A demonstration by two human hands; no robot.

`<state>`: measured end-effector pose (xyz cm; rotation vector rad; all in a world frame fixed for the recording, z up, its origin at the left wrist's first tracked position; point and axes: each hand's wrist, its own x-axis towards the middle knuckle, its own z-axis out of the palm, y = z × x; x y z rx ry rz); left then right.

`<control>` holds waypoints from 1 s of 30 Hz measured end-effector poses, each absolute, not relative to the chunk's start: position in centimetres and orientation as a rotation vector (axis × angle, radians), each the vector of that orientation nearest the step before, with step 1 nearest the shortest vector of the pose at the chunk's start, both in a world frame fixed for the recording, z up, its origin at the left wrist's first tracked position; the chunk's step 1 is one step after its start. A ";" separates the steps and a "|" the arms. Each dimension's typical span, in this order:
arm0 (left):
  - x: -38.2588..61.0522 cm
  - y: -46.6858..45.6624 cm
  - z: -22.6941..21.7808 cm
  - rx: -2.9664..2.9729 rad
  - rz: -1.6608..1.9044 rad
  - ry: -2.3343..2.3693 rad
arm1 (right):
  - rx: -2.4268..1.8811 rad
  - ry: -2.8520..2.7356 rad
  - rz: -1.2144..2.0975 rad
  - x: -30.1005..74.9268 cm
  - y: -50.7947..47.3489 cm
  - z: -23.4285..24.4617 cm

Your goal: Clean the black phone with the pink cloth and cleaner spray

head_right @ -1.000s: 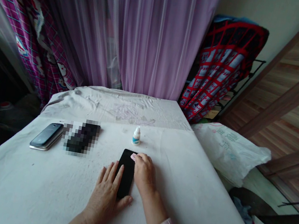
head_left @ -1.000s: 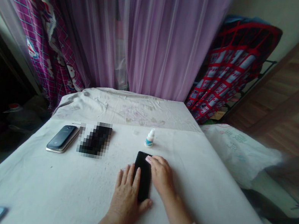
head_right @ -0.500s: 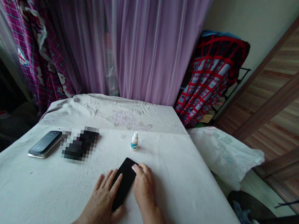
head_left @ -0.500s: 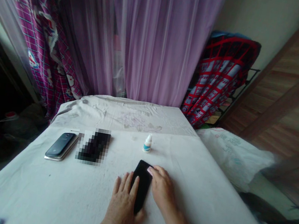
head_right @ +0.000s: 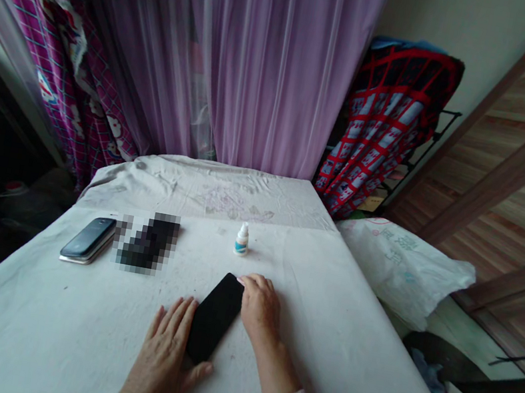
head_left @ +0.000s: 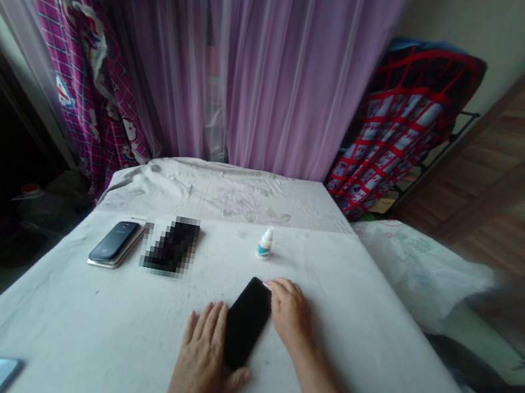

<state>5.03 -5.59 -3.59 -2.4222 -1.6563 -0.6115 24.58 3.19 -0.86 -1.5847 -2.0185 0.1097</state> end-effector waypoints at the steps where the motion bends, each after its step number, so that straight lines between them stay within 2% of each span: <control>1: 4.8 -5.8 -3.7 -2.396 -0.626 -1.679 | -1.579 -2.016 0.113 24.7 3.1 -0.9; 14: 4.7 -5.2 -1.8 -2.522 -0.657 -1.800 | -1.653 -2.126 0.101 22.7 5.4 0.4; 24: 5.1 -5.0 -1.3 -2.514 -0.638 -1.847 | -1.662 -1.984 0.076 27.1 -0.5 -1.6; 30: 4.9 -4.5 -1.1 -2.585 -0.583 -1.844 | -1.715 -2.013 0.149 25.4 2.4 -0.5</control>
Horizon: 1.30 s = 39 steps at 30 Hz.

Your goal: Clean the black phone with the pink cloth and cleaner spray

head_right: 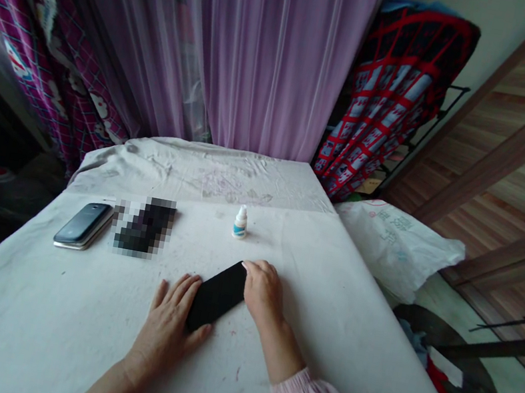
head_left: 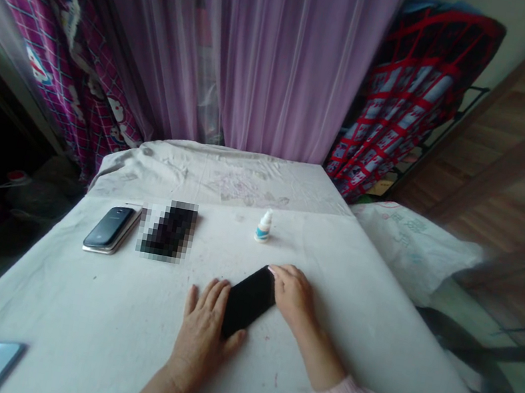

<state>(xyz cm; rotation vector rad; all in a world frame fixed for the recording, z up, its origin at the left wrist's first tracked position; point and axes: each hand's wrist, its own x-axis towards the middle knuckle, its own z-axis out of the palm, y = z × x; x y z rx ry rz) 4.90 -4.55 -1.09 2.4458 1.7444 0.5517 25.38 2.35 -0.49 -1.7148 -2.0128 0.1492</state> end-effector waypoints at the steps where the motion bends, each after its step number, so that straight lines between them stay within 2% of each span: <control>1: 4.8 -4.4 -1.1 2.444 0.540 1.738 | -1.725 -2.021 0.164 24.9 3.0 -0.3; 5: 4.3 -4.1 -1.5 2.460 0.532 1.696 | -1.745 -2.051 0.189 24.1 4.1 0.1; 13: 3.4 -3.6 -3.2 2.426 0.756 1.732 | -1.746 -2.032 0.127 25.5 2.3 0.0; 22: 2.9 -2.9 -2.7 2.436 0.706 1.661 | -1.535 -2.288 0.172 20.7 0.8 1.7; 31: 1.3 -3.0 -2.9 2.455 0.729 1.578 | -1.723 -2.131 0.106 25.4 0.9 1.0; 39: 0.5 -2.8 -3.3 2.496 0.726 1.615 | -1.588 -2.250 0.155 20.3 -0.3 1.4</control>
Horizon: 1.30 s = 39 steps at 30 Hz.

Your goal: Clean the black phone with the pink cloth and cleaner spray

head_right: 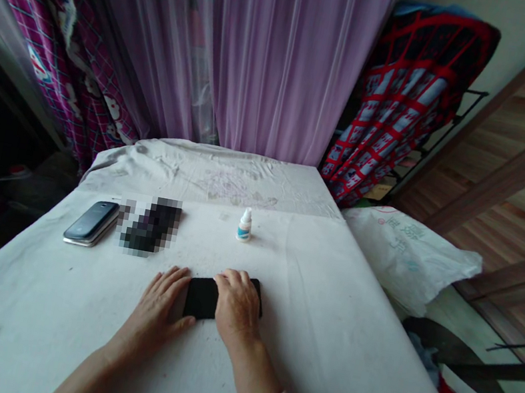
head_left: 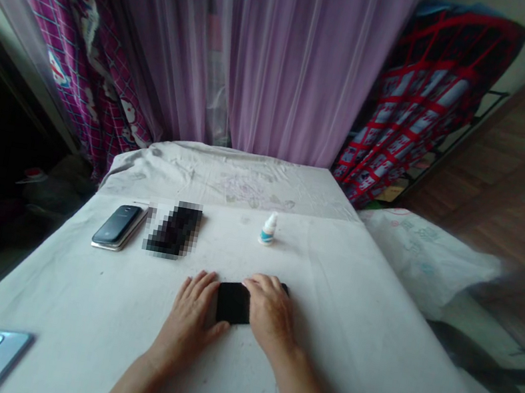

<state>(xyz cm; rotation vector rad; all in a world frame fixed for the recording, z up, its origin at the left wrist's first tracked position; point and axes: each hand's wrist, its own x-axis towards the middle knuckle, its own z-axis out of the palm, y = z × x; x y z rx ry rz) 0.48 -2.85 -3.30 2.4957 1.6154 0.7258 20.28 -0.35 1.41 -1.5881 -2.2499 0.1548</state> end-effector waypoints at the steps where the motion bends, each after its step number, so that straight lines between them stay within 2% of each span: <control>1: 0.6 -2.9 -3.2 2.499 0.708 1.617 | -1.566 -2.266 0.163 19.6 -0.4 1.4; 6: 1.0 -3.0 -2.6 2.486 0.635 1.625 | -1.545 -2.289 0.196 19.2 -0.3 1.5; 15: 1.2 -3.0 -2.0 2.438 0.583 1.633 | -1.785 -2.146 0.122 24.0 -0.1 1.7; 24: 1.3 -2.9 -1.7 2.424 0.553 1.626 | -1.628 -2.352 0.190 17.7 -0.1 2.1; 34: 1.5 -3.0 -1.4 2.396 0.543 1.626 | -1.758 -2.191 0.095 24.1 -0.1 1.4; 39: 1.5 -2.9 -1.2 2.383 0.513 1.633 | -1.732 -2.225 0.135 21.8 -0.2 1.5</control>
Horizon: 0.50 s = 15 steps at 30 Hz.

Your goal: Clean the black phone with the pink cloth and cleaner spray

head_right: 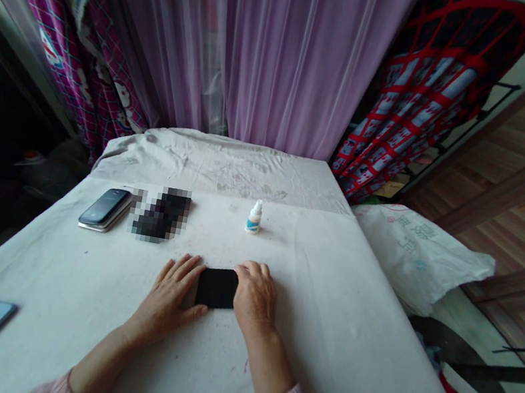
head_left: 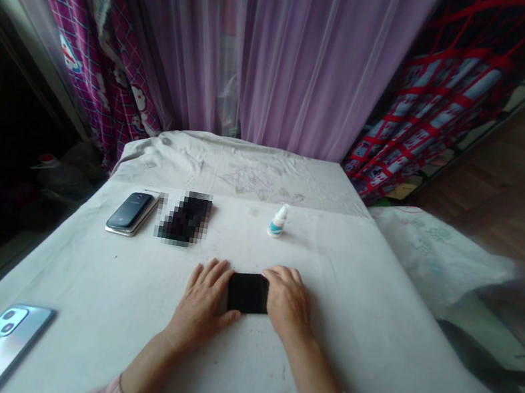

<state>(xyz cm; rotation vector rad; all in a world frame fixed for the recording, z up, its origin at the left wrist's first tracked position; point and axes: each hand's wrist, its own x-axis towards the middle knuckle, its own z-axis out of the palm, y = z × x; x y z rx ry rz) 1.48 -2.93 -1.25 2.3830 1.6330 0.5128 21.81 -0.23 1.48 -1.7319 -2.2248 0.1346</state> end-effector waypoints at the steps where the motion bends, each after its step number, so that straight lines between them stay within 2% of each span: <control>1: 1.4 -2.9 -1.2 2.383 0.512 1.627 | -1.703 -2.247 0.152 20.9 -0.3 1.5; 15: 1.7 -2.9 -0.9 2.377 0.503 1.630 | -1.535 -2.327 0.261 18.0 -2.4 2.0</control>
